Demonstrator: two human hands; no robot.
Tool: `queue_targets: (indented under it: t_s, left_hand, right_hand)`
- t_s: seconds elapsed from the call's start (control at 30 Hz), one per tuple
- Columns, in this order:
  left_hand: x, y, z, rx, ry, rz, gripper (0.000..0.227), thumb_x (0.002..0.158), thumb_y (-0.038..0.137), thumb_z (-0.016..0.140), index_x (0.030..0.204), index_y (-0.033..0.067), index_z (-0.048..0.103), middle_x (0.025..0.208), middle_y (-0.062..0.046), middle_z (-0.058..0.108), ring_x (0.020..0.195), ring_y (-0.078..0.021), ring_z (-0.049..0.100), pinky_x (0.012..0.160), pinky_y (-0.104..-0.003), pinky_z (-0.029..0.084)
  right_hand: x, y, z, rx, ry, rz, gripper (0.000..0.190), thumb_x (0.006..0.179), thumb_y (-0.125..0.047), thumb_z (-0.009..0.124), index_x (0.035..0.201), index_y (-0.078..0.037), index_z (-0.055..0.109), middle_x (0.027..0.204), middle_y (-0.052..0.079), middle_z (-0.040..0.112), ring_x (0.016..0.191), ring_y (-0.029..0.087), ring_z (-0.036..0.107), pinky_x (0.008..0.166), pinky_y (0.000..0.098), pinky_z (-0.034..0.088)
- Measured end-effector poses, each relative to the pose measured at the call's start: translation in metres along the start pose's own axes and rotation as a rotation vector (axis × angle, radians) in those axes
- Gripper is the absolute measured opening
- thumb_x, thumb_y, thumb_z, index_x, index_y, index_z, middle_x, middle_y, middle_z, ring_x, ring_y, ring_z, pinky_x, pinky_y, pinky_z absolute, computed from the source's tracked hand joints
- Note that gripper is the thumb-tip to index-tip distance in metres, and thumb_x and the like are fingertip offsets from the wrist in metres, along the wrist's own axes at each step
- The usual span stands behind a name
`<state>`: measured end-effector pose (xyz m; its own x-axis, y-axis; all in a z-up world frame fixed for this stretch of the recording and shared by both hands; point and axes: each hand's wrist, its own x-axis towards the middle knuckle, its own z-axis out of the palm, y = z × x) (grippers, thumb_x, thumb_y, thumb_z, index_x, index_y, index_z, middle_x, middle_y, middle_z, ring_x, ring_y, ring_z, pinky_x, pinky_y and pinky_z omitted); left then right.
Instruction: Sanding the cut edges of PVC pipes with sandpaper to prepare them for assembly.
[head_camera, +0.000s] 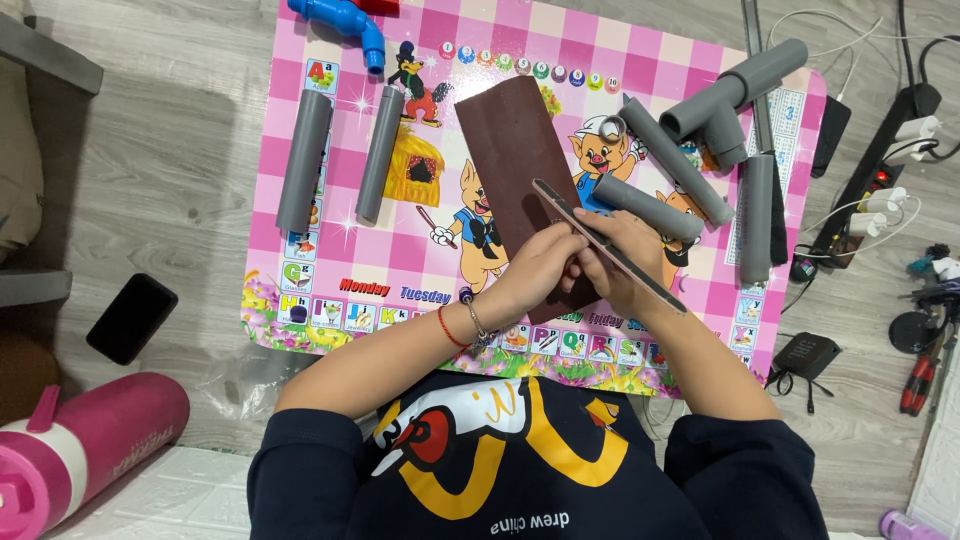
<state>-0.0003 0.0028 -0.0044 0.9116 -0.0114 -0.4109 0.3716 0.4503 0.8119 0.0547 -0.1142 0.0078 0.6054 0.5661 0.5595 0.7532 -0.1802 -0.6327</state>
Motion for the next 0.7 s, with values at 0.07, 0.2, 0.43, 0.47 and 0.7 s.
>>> queue_targets:
  t_s: [0.07, 0.2, 0.43, 0.47, 0.7]
  left_hand:
    - [-0.001, 0.001, 0.0, -0.015, -0.014, 0.024, 0.021, 0.079, 0.018, 0.046, 0.066, 0.0023, 0.053, 0.054, -0.009, 0.045, 0.042, -0.0137, 0.05, 0.039, -0.023, 0.041]
    - [-0.007, 0.01, 0.003, -0.086, -0.038, 0.168, 0.021, 0.085, 0.023, 0.043, 0.071, 0.0077, 0.047, 0.055, -0.007, 0.044, 0.044, -0.0136, 0.049, 0.045, -0.021, 0.036]
    - [0.005, -0.014, -0.004, -0.147, -0.125, 0.158, 0.023, 0.084, 0.023, 0.049, 0.095, 0.0035, 0.045, 0.066, -0.008, 0.05, 0.045, -0.0131, 0.052, 0.039, -0.022, 0.039]
    - [0.008, -0.02, -0.005, -0.159, -0.139, 0.19, 0.022, 0.083, 0.02, 0.051, 0.096, 0.0039, 0.046, 0.069, -0.008, 0.049, 0.047, -0.0125, 0.051, 0.041, -0.022, 0.04]
    - [0.008, -0.014, -0.002, -0.05, -0.18, 0.368, 0.042, 0.078, 0.004, 0.059, 0.118, 0.0008, 0.047, 0.106, -0.014, 0.058, 0.076, -0.0103, 0.056, 0.062, -0.025, 0.051]
  right_hand:
    - [0.001, 0.004, 0.0, -0.026, 0.028, -0.035, 0.025, 0.08, -0.017, 0.056, 0.095, 0.001, 0.064, 0.065, 0.013, 0.056, 0.056, 0.033, 0.054, 0.054, 0.0371, 0.044]
    - [0.001, 0.007, -0.006, 0.008, 0.103, -0.043, 0.027, 0.085, -0.018, 0.047, 0.091, 0.001, 0.064, 0.059, 0.012, 0.052, 0.051, 0.031, 0.051, 0.051, 0.0362, 0.042]
    - [-0.017, 0.019, 0.002, 0.302, 0.118, 0.114, 0.029, 0.086, -0.019, 0.043, 0.089, 0.005, 0.059, 0.055, 0.009, 0.052, 0.05, 0.018, 0.052, 0.048, 0.0286, 0.043]
    - [-0.015, 0.017, 0.001, 0.375, 0.123, 0.177, 0.029, 0.087, -0.018, 0.04, 0.09, 0.006, 0.057, 0.053, 0.01, 0.052, 0.047, 0.018, 0.051, 0.046, 0.0293, 0.043]
    - [-0.036, 0.04, 0.001, 0.795, 0.126, 0.476, 0.027, 0.086, -0.019, 0.044, 0.091, 0.006, 0.054, 0.054, 0.011, 0.053, 0.046, 0.012, 0.052, 0.042, 0.0234, 0.044]
